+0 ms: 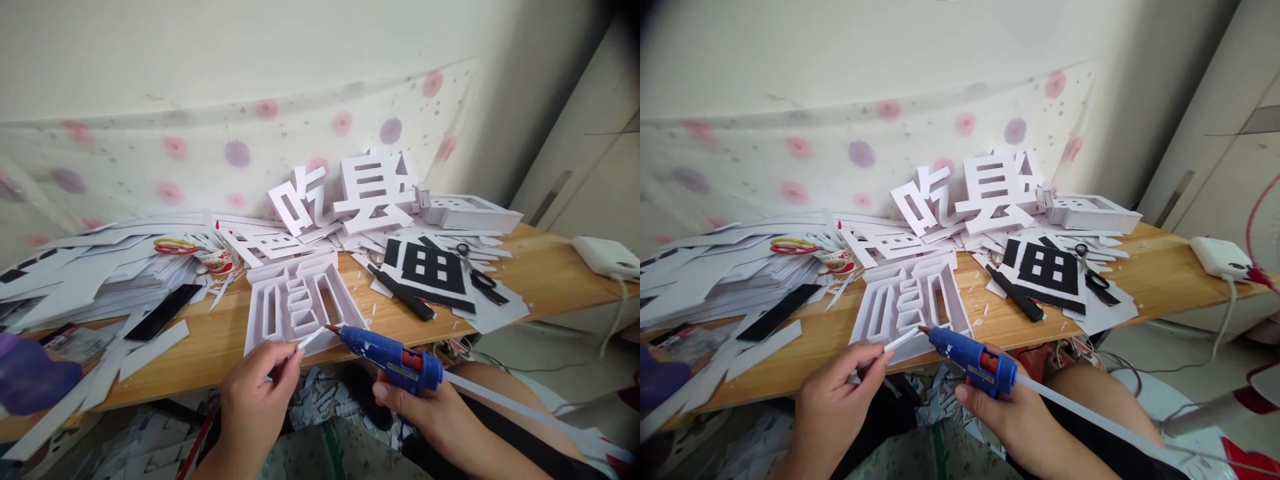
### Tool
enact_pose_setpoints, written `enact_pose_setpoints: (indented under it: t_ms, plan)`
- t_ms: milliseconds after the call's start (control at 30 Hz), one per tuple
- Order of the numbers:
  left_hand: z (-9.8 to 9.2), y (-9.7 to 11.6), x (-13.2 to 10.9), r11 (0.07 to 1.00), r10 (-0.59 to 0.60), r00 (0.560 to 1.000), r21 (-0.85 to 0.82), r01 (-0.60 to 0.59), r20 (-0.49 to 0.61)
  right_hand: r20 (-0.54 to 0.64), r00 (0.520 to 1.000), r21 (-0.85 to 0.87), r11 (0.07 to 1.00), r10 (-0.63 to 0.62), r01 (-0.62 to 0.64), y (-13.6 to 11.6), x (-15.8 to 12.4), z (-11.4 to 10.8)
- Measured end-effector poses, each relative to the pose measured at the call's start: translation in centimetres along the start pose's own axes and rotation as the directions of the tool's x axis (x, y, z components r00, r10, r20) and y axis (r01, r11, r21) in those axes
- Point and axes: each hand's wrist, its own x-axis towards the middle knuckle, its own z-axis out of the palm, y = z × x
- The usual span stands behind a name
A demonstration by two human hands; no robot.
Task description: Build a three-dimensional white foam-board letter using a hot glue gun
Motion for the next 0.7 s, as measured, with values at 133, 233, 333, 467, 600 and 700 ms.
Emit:
enact_pose_setpoints:
  t_ms: [133,233,333,467,600,700]
  plan:
    - [-0.1,0.0,-0.2,1.0,-0.004,1.0,0.005,0.004,0.004,-0.062,0.997,0.043,0.999,0.036,-0.033,0.2,-0.1,0.2]
    - [-0.2,0.0,-0.2,0.999,-0.025,1.0,0.019,0.025,0.012,-0.084,0.994,0.097,0.993,0.077,-0.068,0.3,-0.2,0.3]
    - [-0.3,-0.2,-0.2,0.998,-0.055,0.998,0.004,0.055,0.02,-0.07,0.991,0.122,0.987,0.11,-0.101,0.6,-0.1,0.2]
    - [-0.4,-0.6,-0.4,0.979,-0.178,0.984,-0.096,0.18,0.023,-0.123,0.98,0.16,0.978,0.154,-0.134,1.2,-0.1,0.1]
    - [0.3,-0.1,-0.5,0.704,-0.559,0.817,-0.44,0.558,0.141,-0.06,0.991,0.096,0.988,0.124,-0.118,0.7,-0.2,0.0]
    - [1.2,0.9,0.1,0.181,-0.714,0.592,-0.718,0.672,0.374,-0.005,0.999,-0.007,0.999,-0.051,0.051,-0.3,-0.2,0.2]
